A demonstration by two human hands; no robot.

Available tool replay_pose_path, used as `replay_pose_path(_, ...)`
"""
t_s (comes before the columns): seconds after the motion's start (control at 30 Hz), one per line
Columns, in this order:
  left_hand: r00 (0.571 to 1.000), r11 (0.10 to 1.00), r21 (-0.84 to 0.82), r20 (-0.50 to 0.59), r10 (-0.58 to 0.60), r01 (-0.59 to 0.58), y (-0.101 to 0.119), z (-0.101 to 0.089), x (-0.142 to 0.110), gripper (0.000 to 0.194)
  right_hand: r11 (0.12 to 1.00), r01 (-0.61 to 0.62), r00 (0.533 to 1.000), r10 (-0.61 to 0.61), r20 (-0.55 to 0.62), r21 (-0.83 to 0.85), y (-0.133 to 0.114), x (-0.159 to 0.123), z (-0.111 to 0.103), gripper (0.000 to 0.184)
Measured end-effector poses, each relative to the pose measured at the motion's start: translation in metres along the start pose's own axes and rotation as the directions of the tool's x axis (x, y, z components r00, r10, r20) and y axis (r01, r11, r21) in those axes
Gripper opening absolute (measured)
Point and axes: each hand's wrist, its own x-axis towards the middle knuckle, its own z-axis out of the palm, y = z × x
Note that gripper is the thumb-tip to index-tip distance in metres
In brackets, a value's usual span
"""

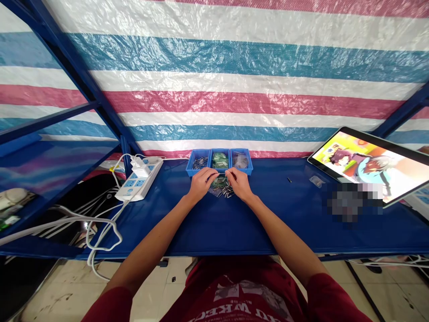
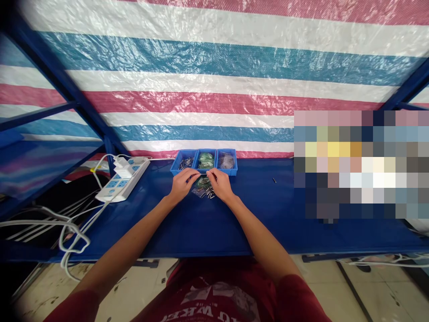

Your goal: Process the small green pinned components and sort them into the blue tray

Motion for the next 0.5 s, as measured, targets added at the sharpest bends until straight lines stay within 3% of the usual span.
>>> replay_pose_path(0.3, 1.0, 1.0, 0.017, -0.002, -0.019, 0.019, -0.0001, -0.0027, 0.0018, 0.034, 0.997, 0.055, 0.998, -0.056, 0.03, 0.05, 0.0008, -0.0013, 0.002, 0.028)
replay_pose_path(0.5, 0.99, 0.986, -0.127, -0.075, -0.118, 0.108, 0.0059, -0.0008, 0.0014, 0.028, 0.997, 0.072, 0.997, -0.072, 0.001, 0.021, -0.0011, -0.002, 0.002, 0.03)
